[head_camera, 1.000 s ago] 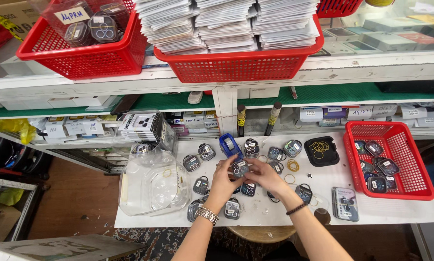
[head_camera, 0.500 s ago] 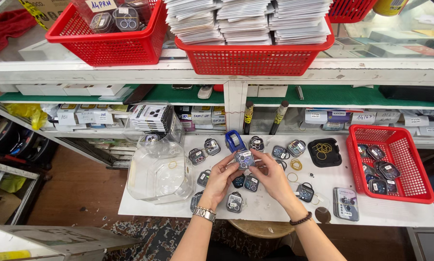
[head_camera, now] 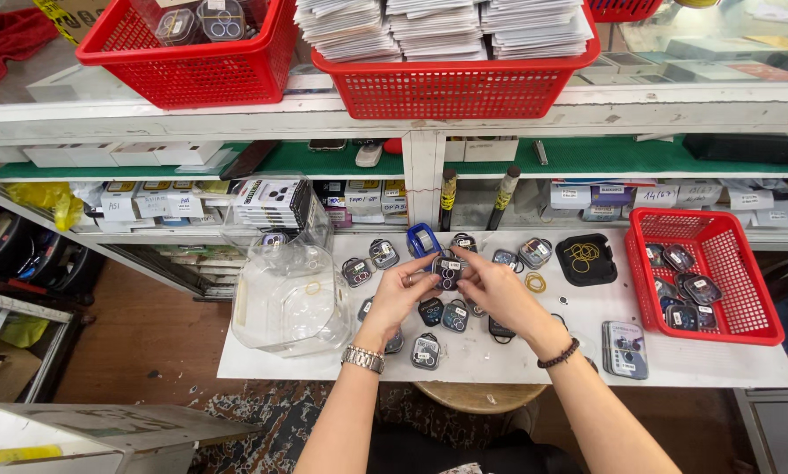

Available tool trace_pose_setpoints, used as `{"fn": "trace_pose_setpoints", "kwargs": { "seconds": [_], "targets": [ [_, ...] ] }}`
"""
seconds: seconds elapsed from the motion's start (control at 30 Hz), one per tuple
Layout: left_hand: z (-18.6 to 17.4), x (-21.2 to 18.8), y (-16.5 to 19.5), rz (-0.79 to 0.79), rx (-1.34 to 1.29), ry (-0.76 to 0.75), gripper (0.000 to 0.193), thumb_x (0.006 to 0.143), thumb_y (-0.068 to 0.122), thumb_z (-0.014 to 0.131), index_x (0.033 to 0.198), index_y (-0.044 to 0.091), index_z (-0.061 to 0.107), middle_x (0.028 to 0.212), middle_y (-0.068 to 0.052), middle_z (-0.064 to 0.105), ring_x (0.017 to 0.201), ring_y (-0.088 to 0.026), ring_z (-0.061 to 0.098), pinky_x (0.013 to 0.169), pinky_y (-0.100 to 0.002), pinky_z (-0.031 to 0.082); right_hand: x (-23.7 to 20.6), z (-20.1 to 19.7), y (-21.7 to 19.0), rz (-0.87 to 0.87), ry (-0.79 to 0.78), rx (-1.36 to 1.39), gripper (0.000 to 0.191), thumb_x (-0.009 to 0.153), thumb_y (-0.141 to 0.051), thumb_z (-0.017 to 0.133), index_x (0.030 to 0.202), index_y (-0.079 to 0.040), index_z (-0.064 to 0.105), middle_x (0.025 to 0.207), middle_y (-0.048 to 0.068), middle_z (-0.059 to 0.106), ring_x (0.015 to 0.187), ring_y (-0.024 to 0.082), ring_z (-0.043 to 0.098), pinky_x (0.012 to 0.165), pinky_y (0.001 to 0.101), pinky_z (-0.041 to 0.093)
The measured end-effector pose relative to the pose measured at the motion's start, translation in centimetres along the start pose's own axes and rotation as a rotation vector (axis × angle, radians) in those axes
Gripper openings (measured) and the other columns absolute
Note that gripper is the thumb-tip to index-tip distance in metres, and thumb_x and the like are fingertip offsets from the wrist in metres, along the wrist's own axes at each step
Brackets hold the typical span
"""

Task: The person packs rings into small round metal tins at a shop counter. They pick up tins one at a time, open the lids, arrange rings inside, close the lids, stack the finished tins, and place them into a red basket alongside other packed tins.

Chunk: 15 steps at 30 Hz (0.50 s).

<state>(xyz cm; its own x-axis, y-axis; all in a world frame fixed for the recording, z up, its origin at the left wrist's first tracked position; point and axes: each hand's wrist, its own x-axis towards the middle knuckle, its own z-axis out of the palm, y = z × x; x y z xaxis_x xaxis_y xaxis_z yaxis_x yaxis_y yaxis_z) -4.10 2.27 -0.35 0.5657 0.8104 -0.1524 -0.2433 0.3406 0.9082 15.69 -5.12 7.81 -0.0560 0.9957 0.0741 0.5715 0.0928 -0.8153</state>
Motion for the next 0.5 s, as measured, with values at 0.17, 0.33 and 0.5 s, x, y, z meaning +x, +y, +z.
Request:
{"fn": "trace_pose_setpoints", "kwargs": {
  "seconds": [0.17,0.33,0.5],
  "targets": [
    [-0.1,0.1,0.8,-0.024,0.007,-0.003,0.046,0.097,0.003,0.064,0.143,0.002,0.059,0.114,-0.01,0.076,0.097,-0.014,0.074,0.087,-0.028,0.063,0.2,0.1,-0.6,-0.101,0.009,-0.101,0.054,0.089,-0.005,0.067,0.142,-0.003,0.055,0.089,0.016,0.076,0.078,0.026,0.074,0.071,0.0359,0.059],
    [0.0,-0.1,1.2,-0.029,-0.029,0.028,0.045,0.097,0.004,0.063,0.142,-0.001,0.059,0.112,-0.013,0.076,0.096,-0.017,0.075,0.087,-0.028,0.064,0.7,1.6,1.5,0.02,0.049,-0.018,0.047,0.094,-0.007,0.061,0.141,-0.004,0.057,0.085,0.015,0.075,0.075,0.023,0.074,0.07,0.0359,0.059],
    [-0.3,0.5,0.6,-0.061,-0.01,0.231,0.045,0.094,0.002,0.064,0.138,-0.003,0.06,0.108,-0.015,0.076,0.091,-0.019,0.075,0.082,-0.029,0.064,1.5,3.2,5.8,0.28,0.118,0.544,0.036,0.1,-0.014,0.054,0.135,-0.006,0.057,0.097,0.007,0.077,0.084,0.017,0.076,0.077,0.0311,0.062]
  ]
}}
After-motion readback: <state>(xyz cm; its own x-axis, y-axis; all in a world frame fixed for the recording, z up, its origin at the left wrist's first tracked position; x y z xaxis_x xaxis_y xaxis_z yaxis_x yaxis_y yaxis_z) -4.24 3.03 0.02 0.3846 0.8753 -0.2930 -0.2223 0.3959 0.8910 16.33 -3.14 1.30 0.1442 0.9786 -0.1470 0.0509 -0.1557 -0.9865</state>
